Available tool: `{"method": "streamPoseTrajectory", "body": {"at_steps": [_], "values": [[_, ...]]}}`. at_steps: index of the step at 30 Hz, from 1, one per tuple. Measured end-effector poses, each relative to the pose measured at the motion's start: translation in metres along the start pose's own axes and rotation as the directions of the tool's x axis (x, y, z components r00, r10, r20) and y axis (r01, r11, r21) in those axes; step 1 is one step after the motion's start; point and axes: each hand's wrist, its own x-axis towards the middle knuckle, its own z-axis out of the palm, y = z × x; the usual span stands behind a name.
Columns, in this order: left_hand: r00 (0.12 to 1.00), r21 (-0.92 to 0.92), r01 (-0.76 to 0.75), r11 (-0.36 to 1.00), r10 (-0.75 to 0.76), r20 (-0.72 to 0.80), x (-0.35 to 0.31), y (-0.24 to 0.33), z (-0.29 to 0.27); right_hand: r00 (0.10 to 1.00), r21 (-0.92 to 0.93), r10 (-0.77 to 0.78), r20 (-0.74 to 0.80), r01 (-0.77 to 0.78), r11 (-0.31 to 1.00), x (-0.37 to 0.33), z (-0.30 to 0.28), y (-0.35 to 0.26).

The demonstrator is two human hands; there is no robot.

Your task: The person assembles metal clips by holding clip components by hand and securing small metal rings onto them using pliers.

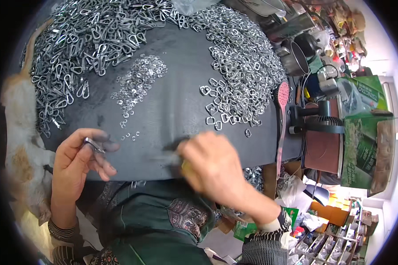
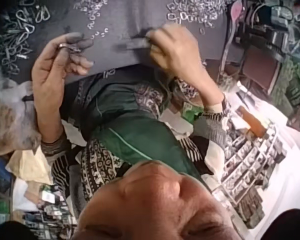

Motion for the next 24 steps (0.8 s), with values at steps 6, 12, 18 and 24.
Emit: {"method": "streamPoseTrajectory", "body": {"at_steps": [6,12,18,24], "values": [[0.978,0.366,-0.191,0.911,0.207,-0.006,0.01,-0.016,0.003,0.93,-0.219,0.196,-0.31,-0.271,0.937,0.033,0.019,0.079],[0.994,0.226,0.038,0.973,-0.012,-0.113,-0.002,0.004,0.008,0.951,-0.176,0.226,-0.209,-0.264,0.948,0.049,0.012,0.098],[0.992,0.089,0.117,0.989,-0.113,-0.053,0.001,0.003,0.005,0.926,0.074,0.314,-0.208,-0.305,0.95,0.058,0.012,0.06],[0.998,0.004,0.056,0.998,-0.056,0.02,0.001,0.001,0.003,0.959,-0.216,0.155,-0.236,-0.208,0.954,0.068,0.027,0.048]]}}
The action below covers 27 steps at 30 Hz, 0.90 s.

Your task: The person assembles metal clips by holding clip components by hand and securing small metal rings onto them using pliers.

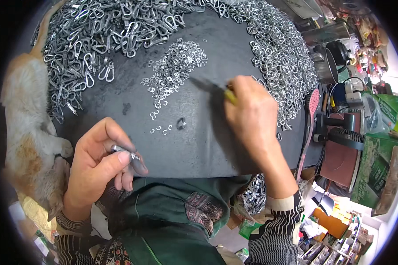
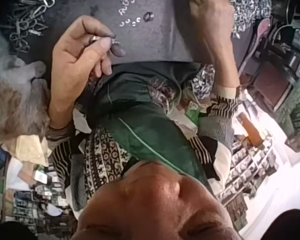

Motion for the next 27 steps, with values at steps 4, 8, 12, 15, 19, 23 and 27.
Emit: {"method": "streamPoseTrajectory", "body": {"at_steps": [4,8,12,15,19,23,27], "values": [[0.998,0.12,-0.038,0.992,0.044,-0.043,0.002,-0.001,0.004,0.95,0.38,0.212,0.228,-0.287,0.879,-0.005,-0.029,-0.017],[0.995,0.218,-0.089,0.972,0.097,-0.026,-0.001,-0.007,0.0,0.893,0.708,-0.104,0.439,-0.272,0.651,-0.015,-0.042,-0.059],[0.99,0.215,-0.119,0.969,0.131,-0.043,-0.003,-0.006,0.005,0.926,0.769,-0.079,0.37,-0.257,0.586,-0.015,-0.038,-0.079],[0.991,0.212,-0.114,0.971,0.125,-0.039,-0.004,-0.004,0.004,0.949,0.805,-0.055,0.311,-0.232,0.546,-0.014,-0.038,-0.081],[0.996,0.165,-0.071,0.984,0.078,-0.036,-0.004,-0.001,0.005,0.949,0.785,-0.118,0.294,-0.169,0.596,-0.013,-0.041,-0.082],[0.994,0.278,-0.104,0.955,0.111,-0.01,-0.003,-0.004,0.008,0.972,0.755,-0.164,0.168,-0.019,0.655,-0.019,-0.035,-0.083],[0.977,0.335,-0.212,0.918,0.202,0.063,-0.003,-0.017,0.003,0.96,0.644,-0.231,0.159,0.076,0.761,-0.024,-0.04,-0.085]]}}
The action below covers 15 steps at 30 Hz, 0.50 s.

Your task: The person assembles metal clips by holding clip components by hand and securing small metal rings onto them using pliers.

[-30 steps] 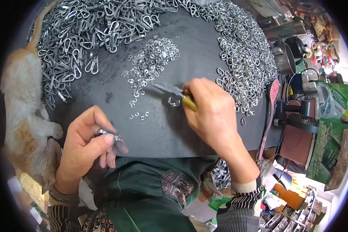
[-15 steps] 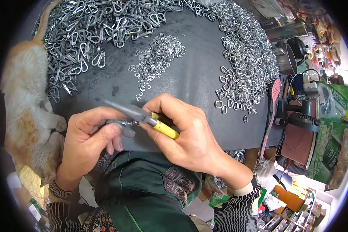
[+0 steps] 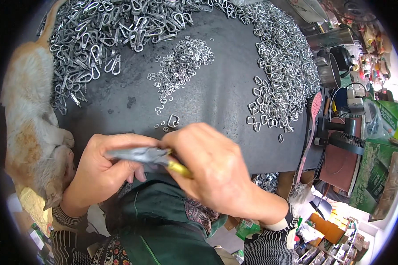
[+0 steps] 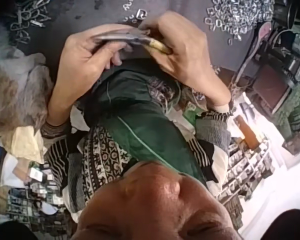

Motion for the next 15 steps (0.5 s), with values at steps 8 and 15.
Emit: {"method": "streamPoseTrajectory", "body": {"at_steps": [8,15], "values": [[0.959,-0.209,0.139,0.968,-0.185,-0.217,0.002,-0.002,-0.01,0.993,-0.682,0.093,0.068,-0.022,0.731,-0.029,-0.009,0.013],[0.979,-0.072,0.015,0.997,-0.029,-0.201,0.002,-0.003,-0.013,0.996,-0.719,0.047,0.076,0.023,0.695,-0.016,-0.002,0.011]]}}
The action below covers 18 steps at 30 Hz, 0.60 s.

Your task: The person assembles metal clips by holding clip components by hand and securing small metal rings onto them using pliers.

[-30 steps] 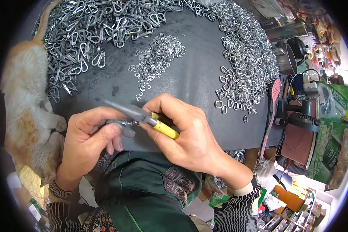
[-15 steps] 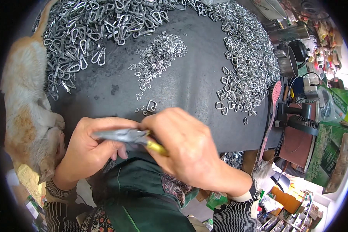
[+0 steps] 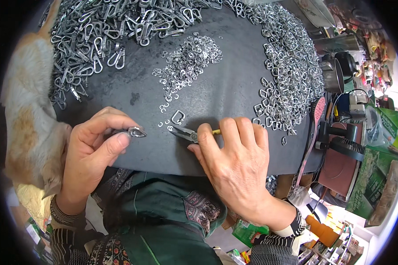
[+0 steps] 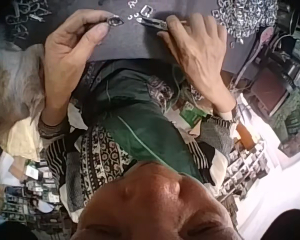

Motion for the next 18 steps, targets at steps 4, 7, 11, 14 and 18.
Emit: {"method": "streamPoseTrajectory", "body": {"at_steps": [4,7,11,14,18], "values": [[0.995,0.114,-0.039,0.993,0.028,0.092,-0.002,0.0,-0.008,0.996,-0.011,0.03,0.081,-0.029,1.0,0.002,-0.007,-0.003],[0.993,0.008,0.001,1.0,-0.001,0.116,-0.005,0.0,-0.005,0.999,-0.052,-0.023,0.031,0.024,0.998,0.006,-0.009,-0.002],[0.949,0.014,0.213,0.977,-0.21,0.236,-0.01,0.01,-0.006,0.993,-0.08,-0.099,0.069,0.104,0.991,0.004,-0.018,0.014],[0.92,-0.075,0.301,0.951,-0.269,0.285,-0.013,0.0,-0.003,0.983,-0.047,-0.123,0.134,0.13,0.99,0.004,-0.022,0.025],[0.874,-0.175,0.436,0.883,-0.37,0.314,-0.016,-0.002,0.004,0.982,0.072,-0.181,0.049,0.177,0.981,0.004,-0.025,0.034]]}}
